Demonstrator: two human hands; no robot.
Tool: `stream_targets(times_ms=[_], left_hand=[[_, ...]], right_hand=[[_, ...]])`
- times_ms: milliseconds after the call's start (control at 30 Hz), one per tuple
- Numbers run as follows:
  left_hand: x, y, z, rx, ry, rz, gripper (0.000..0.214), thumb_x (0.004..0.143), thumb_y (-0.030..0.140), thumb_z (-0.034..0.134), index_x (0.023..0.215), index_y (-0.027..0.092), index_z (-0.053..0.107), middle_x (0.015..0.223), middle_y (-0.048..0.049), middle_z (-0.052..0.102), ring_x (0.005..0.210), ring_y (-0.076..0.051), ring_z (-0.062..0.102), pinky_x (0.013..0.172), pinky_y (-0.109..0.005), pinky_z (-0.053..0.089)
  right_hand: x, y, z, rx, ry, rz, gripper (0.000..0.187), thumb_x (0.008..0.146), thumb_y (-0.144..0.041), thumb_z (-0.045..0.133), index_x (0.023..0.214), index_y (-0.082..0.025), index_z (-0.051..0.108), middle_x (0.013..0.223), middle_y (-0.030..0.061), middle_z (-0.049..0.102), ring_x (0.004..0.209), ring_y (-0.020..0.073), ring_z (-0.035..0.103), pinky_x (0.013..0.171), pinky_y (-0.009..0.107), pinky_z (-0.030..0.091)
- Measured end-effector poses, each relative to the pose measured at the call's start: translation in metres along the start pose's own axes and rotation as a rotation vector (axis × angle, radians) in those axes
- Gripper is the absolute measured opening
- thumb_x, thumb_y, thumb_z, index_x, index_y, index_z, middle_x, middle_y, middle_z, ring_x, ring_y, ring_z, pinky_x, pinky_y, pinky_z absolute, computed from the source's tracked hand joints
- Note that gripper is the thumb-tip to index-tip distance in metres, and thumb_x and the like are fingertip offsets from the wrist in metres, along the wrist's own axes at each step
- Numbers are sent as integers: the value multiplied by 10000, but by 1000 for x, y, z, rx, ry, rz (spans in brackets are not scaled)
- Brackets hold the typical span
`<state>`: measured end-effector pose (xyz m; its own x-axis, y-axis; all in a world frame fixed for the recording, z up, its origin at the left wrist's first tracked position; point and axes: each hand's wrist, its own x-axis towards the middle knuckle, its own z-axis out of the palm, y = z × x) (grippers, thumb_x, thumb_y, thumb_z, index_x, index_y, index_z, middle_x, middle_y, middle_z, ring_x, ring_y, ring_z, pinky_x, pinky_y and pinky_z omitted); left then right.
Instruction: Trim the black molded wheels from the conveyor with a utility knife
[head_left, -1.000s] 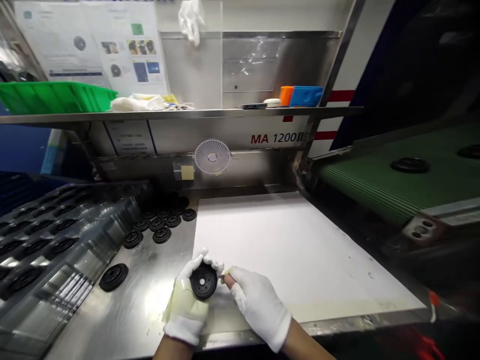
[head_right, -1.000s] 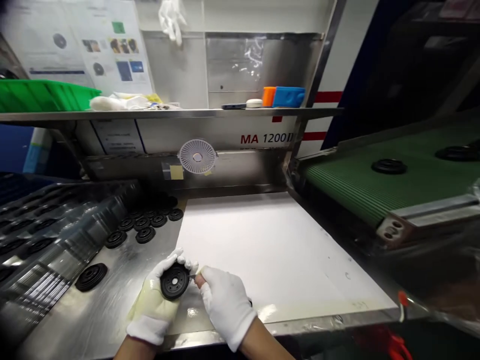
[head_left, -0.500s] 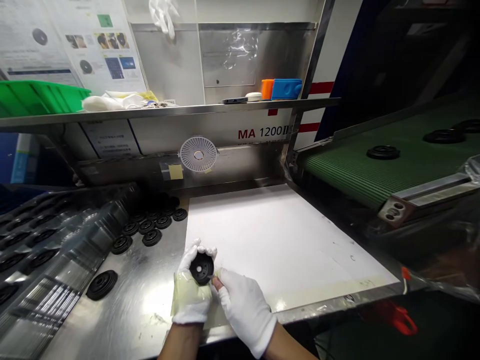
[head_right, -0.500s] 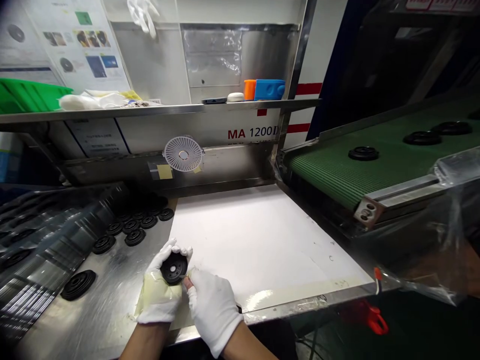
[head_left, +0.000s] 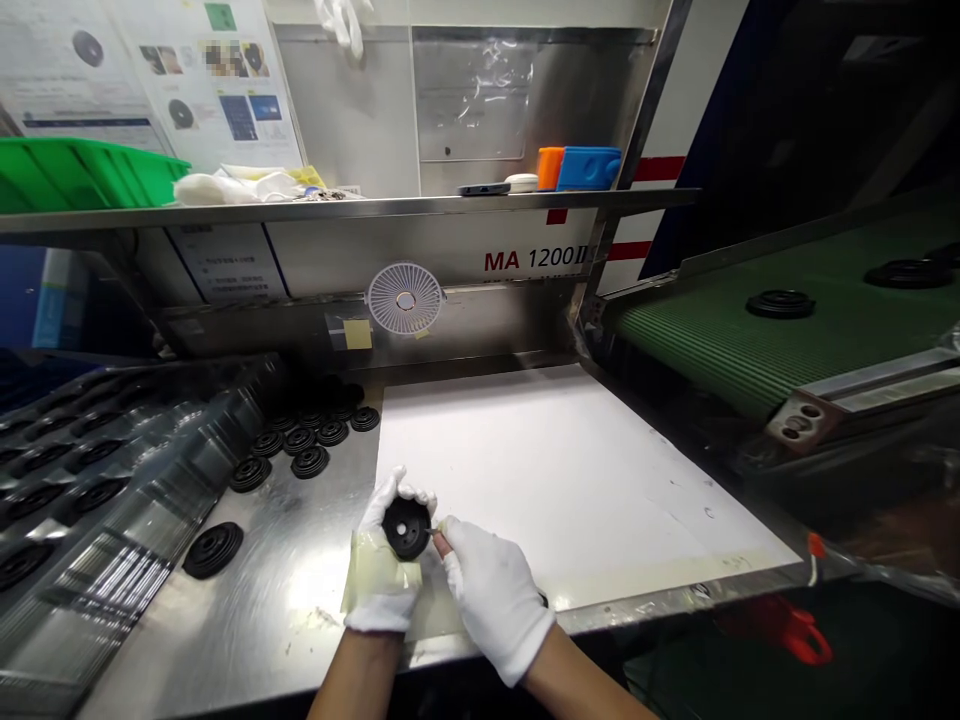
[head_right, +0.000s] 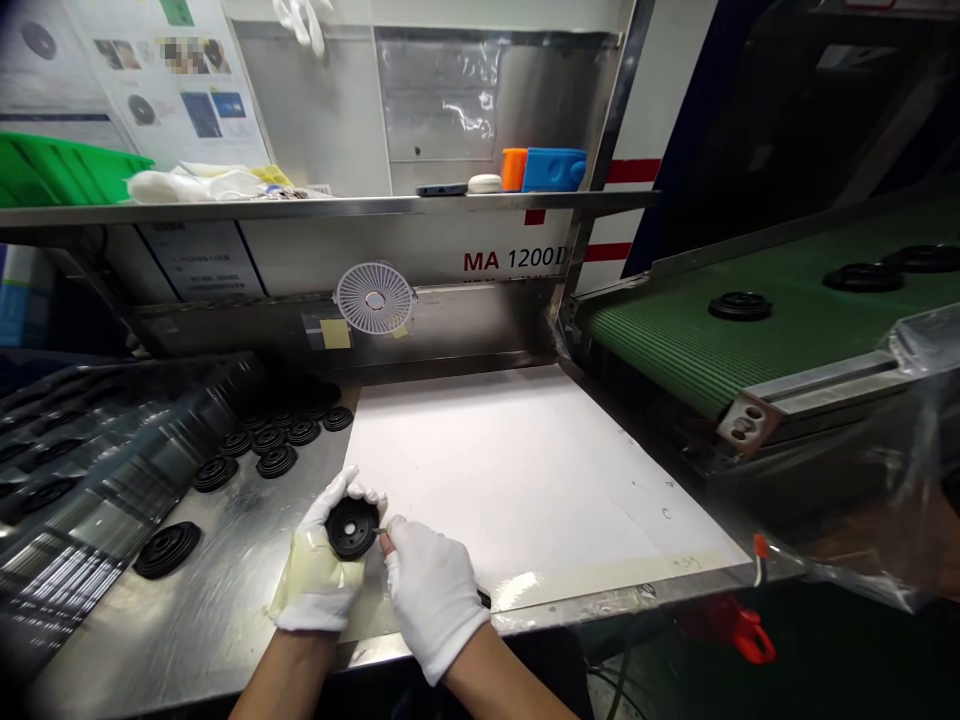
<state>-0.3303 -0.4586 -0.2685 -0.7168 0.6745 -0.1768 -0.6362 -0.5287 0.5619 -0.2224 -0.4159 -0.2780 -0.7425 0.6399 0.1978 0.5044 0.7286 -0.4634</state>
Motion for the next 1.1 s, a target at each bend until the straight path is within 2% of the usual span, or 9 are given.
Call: stream_targets(times_ms=[133, 233, 333, 400, 467, 533, 667, 933, 1100], left_hand=[[4, -5, 2, -23, 51, 60, 188, 675, 79, 604, 837, 173, 615, 674, 23, 542, 679, -105, 564, 774, -285, 501], [5, -5, 0, -39, 79, 81, 213, 700, 111, 590, 896, 194, 611, 719, 15, 575, 741, -115, 587, 804, -286, 495], [3, 0, -5, -8, 51, -46, 285, 710, 133, 549, 989, 153, 601, 915, -98, 625, 884, -222, 601, 770, -385, 513], [2, 4, -7, 3, 34, -155, 291, 714, 147, 518, 991, 118, 602, 915, -145, 624, 854, -253, 605, 716, -417, 522], [2, 5, -7, -20, 39, -173, 235, 717, 142, 528, 934, 113, 614, 777, -100, 614, 730, -200, 601, 690, -388, 525], [4, 4, -5, -49, 61, -126, 128, 714, 129, 576, 834, 119, 618, 651, -31, 562, 631, -140, 564, 677, -337, 523], [8, -2, 0, -71, 70, -64, 63, 692, 131, 644, 732, 148, 598, 611, 31, 511, 600, -92, 525, 685, -279, 511], [3, -2, -7, -12, 9, -54, 159, 658, 87, 653, 804, 144, 625, 666, 14, 534, 647, -108, 547, 696, -274, 504], [-1, -1, -7, 14, 0, -36, 241, 622, 71, 667, 844, 156, 627, 695, -6, 573, 676, -136, 570, 683, -283, 503]], right_hand=[[-7, -11, 11, -3, 21, 21, 173, 911, -277, 378, 828, -249, 527, 745, -25, 626, 671, 161, 585, 574, 265, 288], [-9, -15, 15, -12, 43, 12, 170, 906, -287, 385, 817, -249, 525, 729, -28, 622, 647, 168, 585, 558, 278, 282], [-7, -11, 13, -14, 58, -1, 167, 909, -287, 391, 849, -247, 542, 747, -25, 631, 657, 167, 591, 561, 278, 293], [-5, -6, 11, 11, 76, -6, 147, 909, -270, 402, 931, -253, 547, 819, -25, 647, 711, 159, 601, 590, 265, 312], [-4, -2, 11, 19, 88, -1, 152, 908, -262, 412, 994, -265, 538, 844, -30, 647, 732, 153, 600, 607, 256, 318], [-4, 1, 12, 5, 85, 14, 154, 910, -265, 403, 977, -270, 542, 789, -35, 636, 692, 153, 591, 594, 259, 310], [-6, 0, 18, -16, 81, 48, 187, 923, -277, 360, 884, -248, 540, 738, -21, 615, 651, 160, 576, 578, 268, 291], [-12, -2, 10, -22, 29, 5, 170, 914, -293, 391, 827, -252, 531, 731, -36, 628, 644, 148, 570, 560, 262, 265], [-6, 0, 2, -61, 55, 0, 179, 925, -293, 379, 826, -243, 520, 730, -32, 620, 650, 147, 571, 556, 268, 254]])
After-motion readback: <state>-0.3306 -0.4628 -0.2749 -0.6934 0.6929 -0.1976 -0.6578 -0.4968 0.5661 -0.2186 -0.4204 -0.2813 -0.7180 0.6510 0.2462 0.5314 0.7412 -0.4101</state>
